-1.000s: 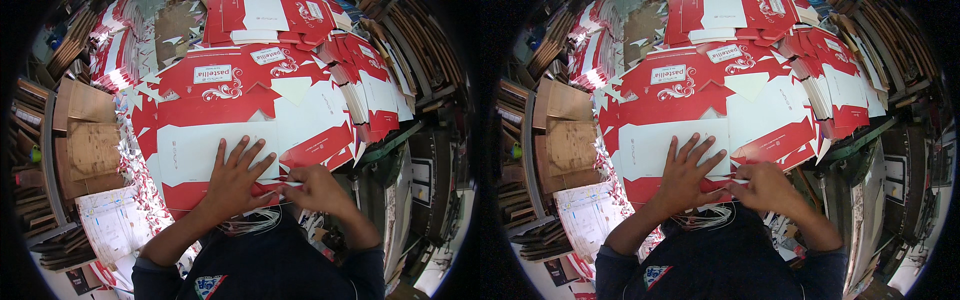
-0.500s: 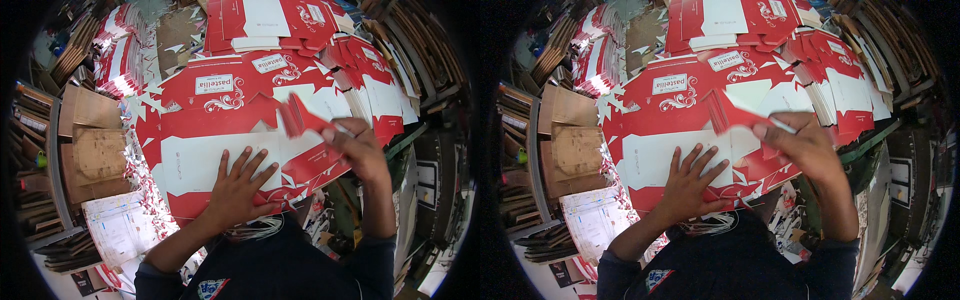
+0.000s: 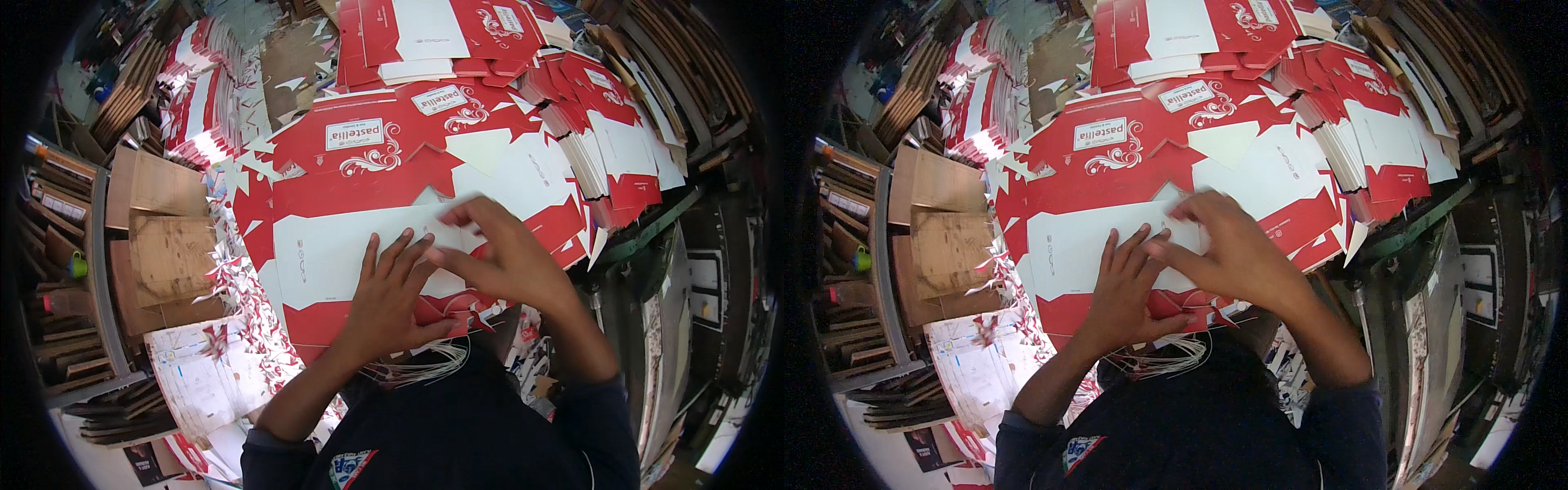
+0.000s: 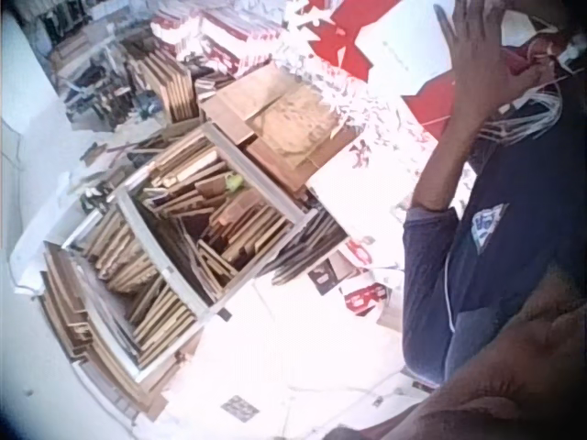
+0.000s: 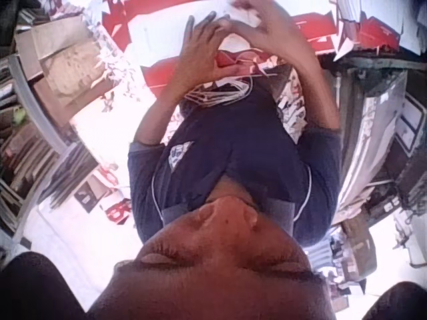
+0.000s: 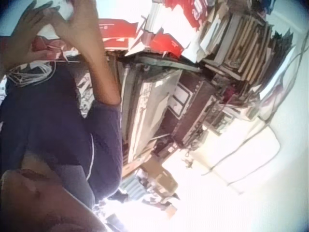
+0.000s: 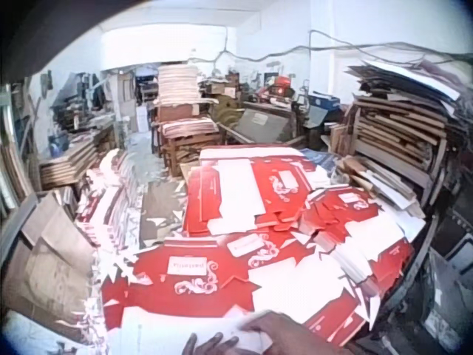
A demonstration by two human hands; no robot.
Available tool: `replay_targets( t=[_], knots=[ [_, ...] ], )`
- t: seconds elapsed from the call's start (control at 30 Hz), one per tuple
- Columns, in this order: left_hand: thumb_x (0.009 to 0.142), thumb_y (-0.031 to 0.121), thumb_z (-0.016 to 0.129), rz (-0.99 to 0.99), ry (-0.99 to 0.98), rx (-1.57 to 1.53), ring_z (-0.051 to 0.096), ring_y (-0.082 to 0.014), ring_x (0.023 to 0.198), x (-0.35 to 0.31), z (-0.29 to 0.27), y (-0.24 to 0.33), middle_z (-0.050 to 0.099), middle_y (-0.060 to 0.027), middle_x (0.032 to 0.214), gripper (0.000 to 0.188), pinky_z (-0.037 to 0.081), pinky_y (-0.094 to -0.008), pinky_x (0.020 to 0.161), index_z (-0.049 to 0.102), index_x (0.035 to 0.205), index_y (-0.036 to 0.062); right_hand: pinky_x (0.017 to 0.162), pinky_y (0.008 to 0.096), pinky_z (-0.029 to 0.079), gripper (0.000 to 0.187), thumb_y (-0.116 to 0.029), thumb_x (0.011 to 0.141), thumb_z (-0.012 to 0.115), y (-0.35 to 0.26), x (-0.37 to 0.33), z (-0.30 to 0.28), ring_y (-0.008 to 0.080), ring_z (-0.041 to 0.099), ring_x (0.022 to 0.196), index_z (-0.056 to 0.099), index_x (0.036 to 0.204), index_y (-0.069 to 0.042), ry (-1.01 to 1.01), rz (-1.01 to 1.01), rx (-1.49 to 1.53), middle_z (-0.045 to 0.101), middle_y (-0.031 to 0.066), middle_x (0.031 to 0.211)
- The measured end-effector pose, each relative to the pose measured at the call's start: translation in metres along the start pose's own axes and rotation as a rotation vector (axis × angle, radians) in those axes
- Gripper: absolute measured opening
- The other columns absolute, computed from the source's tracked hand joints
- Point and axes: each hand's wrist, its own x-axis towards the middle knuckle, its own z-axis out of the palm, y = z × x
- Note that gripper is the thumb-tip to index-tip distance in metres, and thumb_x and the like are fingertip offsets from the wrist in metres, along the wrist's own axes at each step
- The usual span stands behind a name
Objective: The person assembles red and white printed cardboard boxes by hand. They fold the flaps of the flat sheets, tuck them into slots, and secure the structure. The person handles the boxes one at a time, stacking the finished units on a pile.
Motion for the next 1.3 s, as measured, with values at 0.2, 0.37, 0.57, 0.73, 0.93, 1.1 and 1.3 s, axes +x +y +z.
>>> replay_targets(
  t=[0.2,0.37,0.57,0.73,0.93,1.1,1.3],
  knots=[
    [0.067,0.058,0.082,0.096,0.065,0.008,0.050,-0.0314,0.120,-0.022,0.003,0.007,0.056,-0.0089,0.121,0.070,0.026,-0.0611,0.112,0.062,0.115,0.0120,0.083,0.0422,0.046,0.043,-0.024,0.074,0.080,0.029,-0.071,-0.003,0.0305,0.057,0.094,0.067,0.111,-0.007,-0.053,0.009,-0.317,0.059,0.0130,0.097],
    [0.069,0.049,0.084,0.070,-0.066,0.204,0.051,-0.0283,0.112,-0.042,0.010,0.041,0.056,-0.0080,0.114,0.057,0.031,-0.0588,0.106,0.064,0.108,0.0116,0.084,0.0440,0.045,0.040,-0.023,0.074,0.080,0.026,-0.073,0.007,0.0315,0.054,0.101,0.070,0.112,-0.015,-0.030,0.042,-0.484,0.055,0.0125,0.106],
    [0.077,0.031,0.081,0.023,-0.069,0.056,0.052,-0.0244,0.109,-0.032,0.000,0.038,0.060,-0.0026,0.110,0.035,0.035,-0.0504,0.096,0.068,0.106,0.0141,0.087,0.0428,0.047,0.036,-0.020,0.074,0.080,0.031,-0.075,0.006,0.0316,0.054,0.102,0.071,0.108,-0.012,-0.038,0.061,-0.367,0.055,0.0130,0.106],
    [0.081,0.021,0.078,0.007,0.060,-0.130,0.055,-0.0195,0.101,-0.034,0.008,0.030,0.066,0.0045,0.095,0.020,0.034,-0.0463,0.092,0.071,0.100,0.0179,0.086,0.0413,0.048,0.029,-0.017,0.076,0.079,0.031,-0.080,0.006,0.0320,0.054,0.102,0.073,0.104,-0.010,-0.020,0.027,-0.358,0.056,0.0145,0.109],
    [0.084,0.020,0.076,0.000,-0.004,-0.038,0.058,-0.0186,0.108,-0.034,0.002,0.044,0.069,0.0039,0.095,0.013,0.035,-0.0492,0.102,0.073,0.097,0.0181,0.085,0.0418,0.048,0.026,-0.015,0.077,0.078,0.028,-0.082,0.007,0.0318,0.054,0.100,0.075,0.103,-0.009,0.000,0.015,-0.359,0.056,0.0148,0.112],
    [0.087,0.018,0.072,-0.128,-0.023,-0.302,0.060,-0.0232,0.109,-0.058,-0.006,0.050,0.069,-0.0049,0.095,0.006,0.041,-0.0502,0.100,0.071,0.092,0.0141,0.085,0.0426,0.047,0.025,-0.014,0.078,0.077,0.030,-0.083,0.012,0.0324,0.053,0.101,0.075,0.102,-0.009,0.033,-0.014,-0.362,0.056,0.0153,0.113],
    [0.080,0.015,0.078,-0.448,0.592,0.104,0.050,-0.0363,0.118,-0.109,-0.061,0.020,0.051,-0.0212,0.126,0.057,0.037,-0.0470,0.105,0.051,0.126,-0.0024,0.091,0.0426,0.046,0.019,-0.009,0.077,0.076,0.028,-0.079,0.013,0.0328,0.053,0.107,0.070,0.094,-0.003,0.021,0.030,-0.376,0.056,0.0161,0.116]
  ],
)
